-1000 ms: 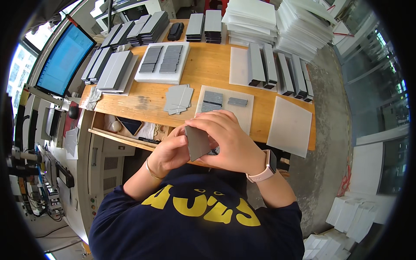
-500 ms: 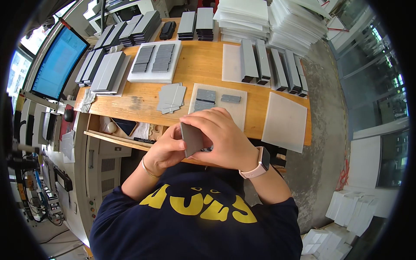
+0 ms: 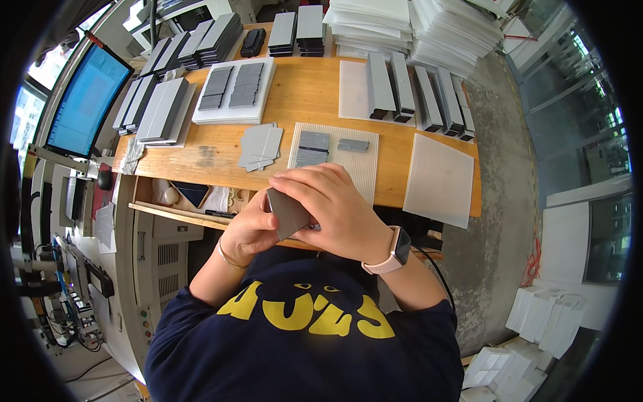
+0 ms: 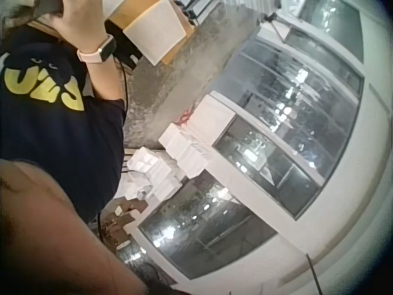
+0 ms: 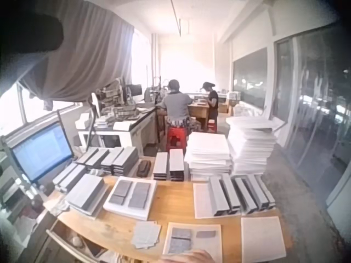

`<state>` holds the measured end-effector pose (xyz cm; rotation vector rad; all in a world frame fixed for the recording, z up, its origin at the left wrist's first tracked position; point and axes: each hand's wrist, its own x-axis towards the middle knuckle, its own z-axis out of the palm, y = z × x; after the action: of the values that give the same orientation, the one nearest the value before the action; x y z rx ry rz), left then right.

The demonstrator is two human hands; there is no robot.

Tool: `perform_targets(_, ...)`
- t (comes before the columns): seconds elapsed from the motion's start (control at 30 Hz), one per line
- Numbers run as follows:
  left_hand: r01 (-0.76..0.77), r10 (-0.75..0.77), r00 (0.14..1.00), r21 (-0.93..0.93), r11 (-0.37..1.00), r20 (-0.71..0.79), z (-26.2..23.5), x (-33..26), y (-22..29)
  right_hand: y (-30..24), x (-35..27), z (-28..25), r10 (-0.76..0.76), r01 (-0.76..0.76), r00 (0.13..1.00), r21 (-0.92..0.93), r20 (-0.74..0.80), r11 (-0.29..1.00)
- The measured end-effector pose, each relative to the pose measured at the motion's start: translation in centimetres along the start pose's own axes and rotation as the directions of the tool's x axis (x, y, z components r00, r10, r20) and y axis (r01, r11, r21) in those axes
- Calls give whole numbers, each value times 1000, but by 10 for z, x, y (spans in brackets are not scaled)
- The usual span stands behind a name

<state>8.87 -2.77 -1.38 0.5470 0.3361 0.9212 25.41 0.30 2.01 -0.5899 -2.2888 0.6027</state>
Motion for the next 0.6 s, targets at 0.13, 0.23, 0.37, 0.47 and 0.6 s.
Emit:
perform_targets(0.13,16,-16,1000,12,1000,-2,-2,-1,2,-2,-1,2,25,-25,999,-3,-39,1000)
perform_targets(0.23,-34,34,999,19,999,2,0,0,0,0,-1,1,-8,7,1000,-30,-29,1000)
perform_targets(0.37,-130,128,987,-14,991,-96,-1,-1,-7,2,-4,5,-9,4,998,-93,-61,996)
perform_targets(0.47,-104,108,991,52,993,-84,-8,-2,-11,3,-9,12,8,-17,995,-92,-98,996)
perform_targets(0.6,-21,24,995,25,999,-93,-11,-4,-4,1,-13,9,58,-61,996,-57,-66,996)
